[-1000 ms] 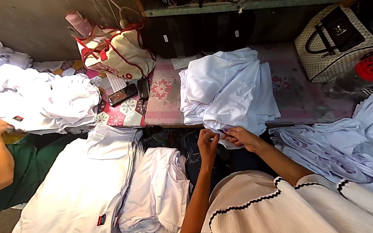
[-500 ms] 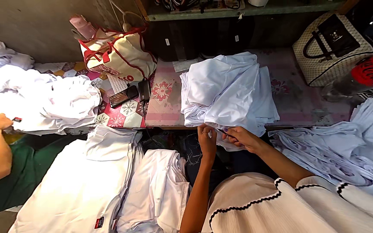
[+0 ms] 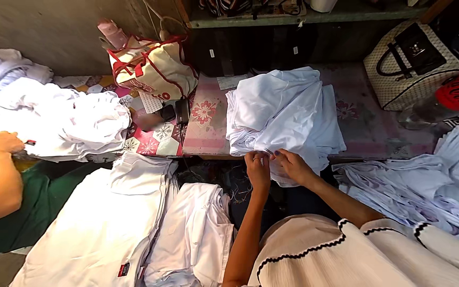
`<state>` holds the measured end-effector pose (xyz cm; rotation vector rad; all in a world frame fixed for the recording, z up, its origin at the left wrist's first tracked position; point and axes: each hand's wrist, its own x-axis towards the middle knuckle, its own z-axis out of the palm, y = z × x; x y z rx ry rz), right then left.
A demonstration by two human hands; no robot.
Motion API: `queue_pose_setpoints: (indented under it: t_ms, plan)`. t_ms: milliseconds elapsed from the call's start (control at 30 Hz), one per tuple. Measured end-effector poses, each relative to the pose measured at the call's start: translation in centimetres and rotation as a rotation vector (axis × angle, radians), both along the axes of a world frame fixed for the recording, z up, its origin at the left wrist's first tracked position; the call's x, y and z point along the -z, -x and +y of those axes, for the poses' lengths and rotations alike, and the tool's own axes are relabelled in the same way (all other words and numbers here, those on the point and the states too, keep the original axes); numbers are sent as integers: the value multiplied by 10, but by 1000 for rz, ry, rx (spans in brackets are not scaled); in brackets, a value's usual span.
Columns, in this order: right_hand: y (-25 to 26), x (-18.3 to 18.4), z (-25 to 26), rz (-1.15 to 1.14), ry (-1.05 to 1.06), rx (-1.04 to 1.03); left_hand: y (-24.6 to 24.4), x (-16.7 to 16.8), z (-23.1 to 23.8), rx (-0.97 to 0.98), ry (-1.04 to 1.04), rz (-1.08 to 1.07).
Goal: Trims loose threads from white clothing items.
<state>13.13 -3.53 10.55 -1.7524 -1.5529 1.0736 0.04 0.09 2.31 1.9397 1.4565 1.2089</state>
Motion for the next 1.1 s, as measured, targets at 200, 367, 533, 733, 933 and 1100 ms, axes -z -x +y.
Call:
queue_pose_setpoints:
  t_ms: [200, 367, 533, 733, 933, 1100]
  plan:
    - [-14, 5, -10, 440, 297, 80, 20, 2, 0, 134, 310, -461]
    - [-11, 12, -5, 665, 478, 51, 33, -13, -5, 212, 426, -635]
    - [-4, 15, 4, 729, 481, 80, 34, -15, -8, 228, 405, -659]
    - [-4, 19, 4, 723, 458, 89, 38, -12, -14, 241, 421, -681]
    - [-14, 19, -6, 731, 459, 104, 51, -9, -15, 223, 418, -647]
    - [-11, 18, -3, 744, 469, 60, 48, -13, -18, 238, 543, -737]
